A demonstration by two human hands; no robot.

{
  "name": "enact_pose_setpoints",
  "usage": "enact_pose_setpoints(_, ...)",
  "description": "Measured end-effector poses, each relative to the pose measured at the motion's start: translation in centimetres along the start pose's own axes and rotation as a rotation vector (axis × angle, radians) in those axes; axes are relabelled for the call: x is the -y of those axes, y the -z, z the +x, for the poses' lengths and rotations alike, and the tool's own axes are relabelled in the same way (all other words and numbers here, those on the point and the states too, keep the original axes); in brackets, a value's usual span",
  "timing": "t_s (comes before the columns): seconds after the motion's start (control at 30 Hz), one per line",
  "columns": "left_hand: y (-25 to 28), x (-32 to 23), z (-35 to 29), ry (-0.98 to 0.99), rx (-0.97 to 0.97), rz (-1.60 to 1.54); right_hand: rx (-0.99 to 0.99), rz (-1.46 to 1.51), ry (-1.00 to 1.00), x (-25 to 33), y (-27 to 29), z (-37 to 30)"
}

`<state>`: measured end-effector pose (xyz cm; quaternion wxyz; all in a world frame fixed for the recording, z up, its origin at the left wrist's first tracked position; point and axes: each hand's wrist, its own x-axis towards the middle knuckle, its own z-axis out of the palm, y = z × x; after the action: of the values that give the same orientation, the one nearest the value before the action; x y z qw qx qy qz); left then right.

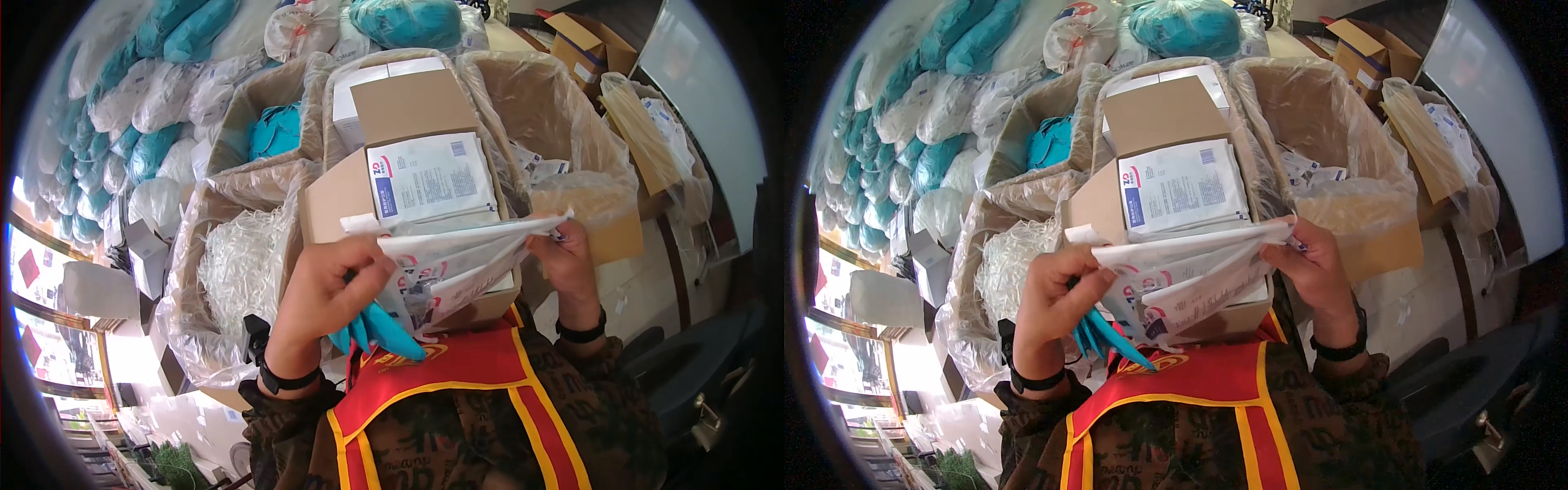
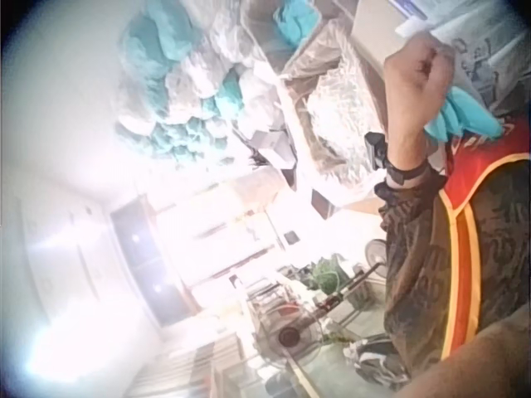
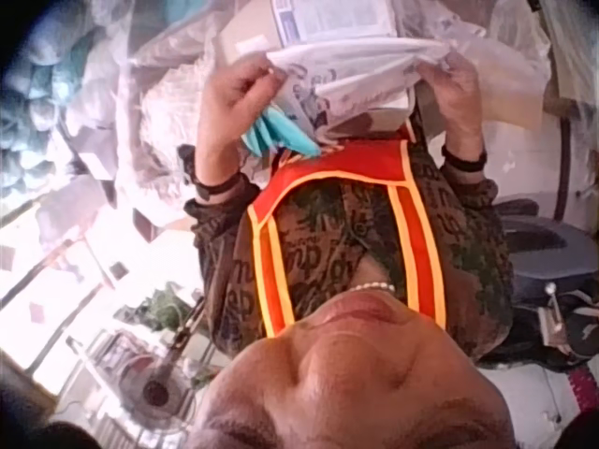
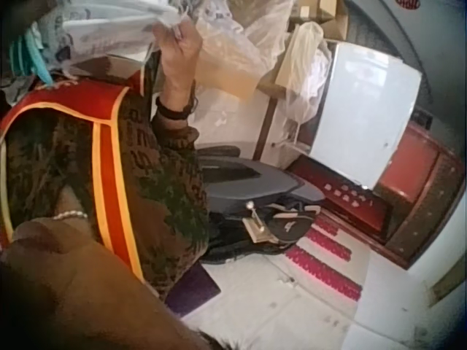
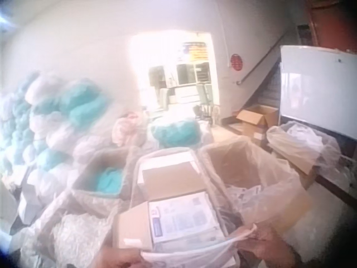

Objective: Unboxing and organizing individual face masks from larger retail boxes in a storage area.

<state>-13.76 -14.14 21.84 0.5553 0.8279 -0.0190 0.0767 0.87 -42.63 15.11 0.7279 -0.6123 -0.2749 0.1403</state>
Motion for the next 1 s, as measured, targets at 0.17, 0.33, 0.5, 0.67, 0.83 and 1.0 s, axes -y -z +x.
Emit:
enact_pose_setpoints(0.17,-0.8,0.7,0.2,-0.071,-0.092,0.139,0.01,0.004,-0.005,-0.1,-0.7,-0.1)
enact_pose_setpoints(0.33,-1.0,-0.3,0.4,0.045,-0.234,0.13,0.08,0.019,0.021,0.0,-0.6,0.2)
enact_pose_setpoints(0.5,-1.5,0.5,0.4,-0.093,-0.084,0.041,0.08,-0.044,0.047,0.1,-1.2,0.0)
enact_pose_setpoints(0.67,-1.8,1.6,0.0,-0.05,-0.198,-0.063,0.117,-0.29,0.114,1.8,-1.5,-0.8)
enact_pose_setpoints(0.83,0.5,1.8,0.8,0.121,-0.613,-0.272,-0.361,0.1,0.007,0.1,2.4,-0.3)
enact_pose_setpoints(1.0,3.2,4.0,0.6,0.098,-0.768,-0.309,-0.599,0.32,0.006,-3.6,13.8,2.1)
